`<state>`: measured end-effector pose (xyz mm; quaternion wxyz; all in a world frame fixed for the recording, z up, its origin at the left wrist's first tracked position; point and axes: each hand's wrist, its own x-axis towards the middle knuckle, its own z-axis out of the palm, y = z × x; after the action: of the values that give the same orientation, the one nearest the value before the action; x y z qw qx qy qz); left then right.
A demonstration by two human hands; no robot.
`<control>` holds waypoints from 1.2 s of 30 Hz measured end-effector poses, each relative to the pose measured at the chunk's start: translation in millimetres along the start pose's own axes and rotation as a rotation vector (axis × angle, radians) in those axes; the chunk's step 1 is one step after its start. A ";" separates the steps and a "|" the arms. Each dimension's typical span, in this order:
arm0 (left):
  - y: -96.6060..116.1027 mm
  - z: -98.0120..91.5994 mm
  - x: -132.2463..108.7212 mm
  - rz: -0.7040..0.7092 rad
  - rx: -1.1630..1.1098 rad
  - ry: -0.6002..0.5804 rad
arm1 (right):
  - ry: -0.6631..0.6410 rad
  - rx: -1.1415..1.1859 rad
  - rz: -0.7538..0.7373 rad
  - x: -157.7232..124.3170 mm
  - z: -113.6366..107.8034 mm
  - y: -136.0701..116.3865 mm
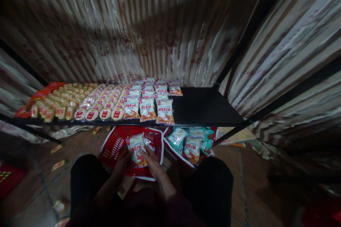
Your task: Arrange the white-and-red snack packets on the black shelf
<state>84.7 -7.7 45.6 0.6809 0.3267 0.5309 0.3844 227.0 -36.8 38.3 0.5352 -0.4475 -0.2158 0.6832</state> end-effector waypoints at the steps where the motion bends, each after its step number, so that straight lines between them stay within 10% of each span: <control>1: 2.0 0.9 -1.5 0.024 0.037 0.024 | -0.022 -0.022 -0.011 -0.3 0.9 -1.0; 23: 55.7 40.7 -27.1 0.143 -0.090 0.173 | -0.118 -0.317 -0.168 1.8 23.9 -64.7; 36: 97.0 132.4 -17.3 0.318 0.066 -0.014 | -0.007 -0.239 -0.320 -12.5 -13.5 -161.5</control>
<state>194.1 20.0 166.0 0.6041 0.4314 0.4802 0.4673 325.6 3.0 161.2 0.5795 -0.4655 -0.3653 0.5605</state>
